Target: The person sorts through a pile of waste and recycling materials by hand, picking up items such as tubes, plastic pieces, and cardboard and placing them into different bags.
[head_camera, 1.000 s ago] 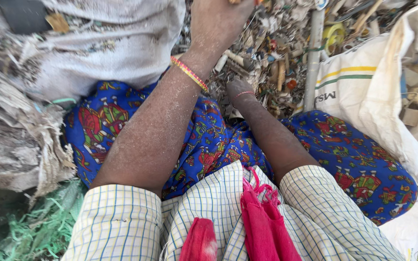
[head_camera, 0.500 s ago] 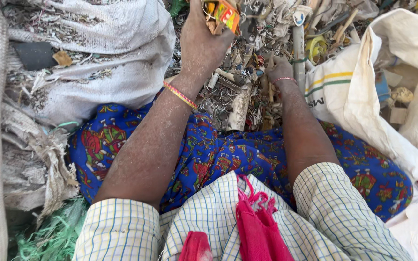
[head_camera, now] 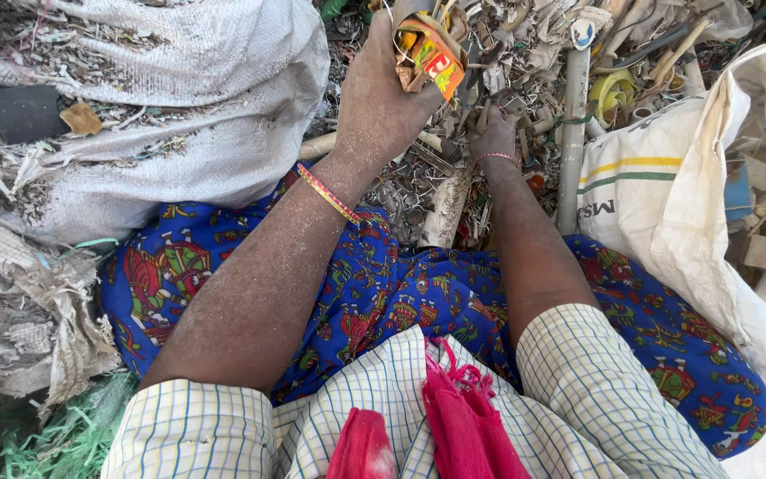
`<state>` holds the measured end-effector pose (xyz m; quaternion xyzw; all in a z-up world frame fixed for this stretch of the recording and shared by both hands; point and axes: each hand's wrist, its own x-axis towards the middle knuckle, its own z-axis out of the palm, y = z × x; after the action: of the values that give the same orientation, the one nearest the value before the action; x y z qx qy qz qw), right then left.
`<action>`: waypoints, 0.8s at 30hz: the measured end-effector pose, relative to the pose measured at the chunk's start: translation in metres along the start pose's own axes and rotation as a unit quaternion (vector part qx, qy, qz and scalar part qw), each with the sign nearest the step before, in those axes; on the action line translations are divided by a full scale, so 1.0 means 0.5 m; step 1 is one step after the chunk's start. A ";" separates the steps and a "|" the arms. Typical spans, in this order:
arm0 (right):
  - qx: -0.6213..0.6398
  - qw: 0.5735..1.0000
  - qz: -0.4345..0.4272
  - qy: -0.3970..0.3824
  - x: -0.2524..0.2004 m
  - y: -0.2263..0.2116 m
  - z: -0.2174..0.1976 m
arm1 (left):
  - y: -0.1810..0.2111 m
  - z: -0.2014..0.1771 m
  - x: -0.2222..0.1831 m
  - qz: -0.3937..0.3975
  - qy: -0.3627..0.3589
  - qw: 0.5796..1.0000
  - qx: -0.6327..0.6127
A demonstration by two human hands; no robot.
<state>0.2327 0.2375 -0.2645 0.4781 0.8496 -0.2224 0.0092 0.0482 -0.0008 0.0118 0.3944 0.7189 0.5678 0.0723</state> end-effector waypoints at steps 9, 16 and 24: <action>0.439 0.887 0.143 -0.029 0.012 0.023 -0.044 | -0.015 -0.010 0.012 0.004 0.021 0.999 -0.035; 0.734 0.673 0.080 -0.034 -0.042 -0.075 -0.193 | 0.017 -0.004 0.011 -0.134 -0.091 0.934 -0.318; 0.262 0.939 -0.221 -0.003 -0.237 -0.213 -0.325 | 0.022 -0.001 -0.013 -0.103 -0.127 0.947 -0.277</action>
<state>0.2420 0.1572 -0.0520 0.2630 0.8456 -0.4351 -0.1628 0.0576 -0.0050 0.0192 0.3515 0.5551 0.6789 0.3276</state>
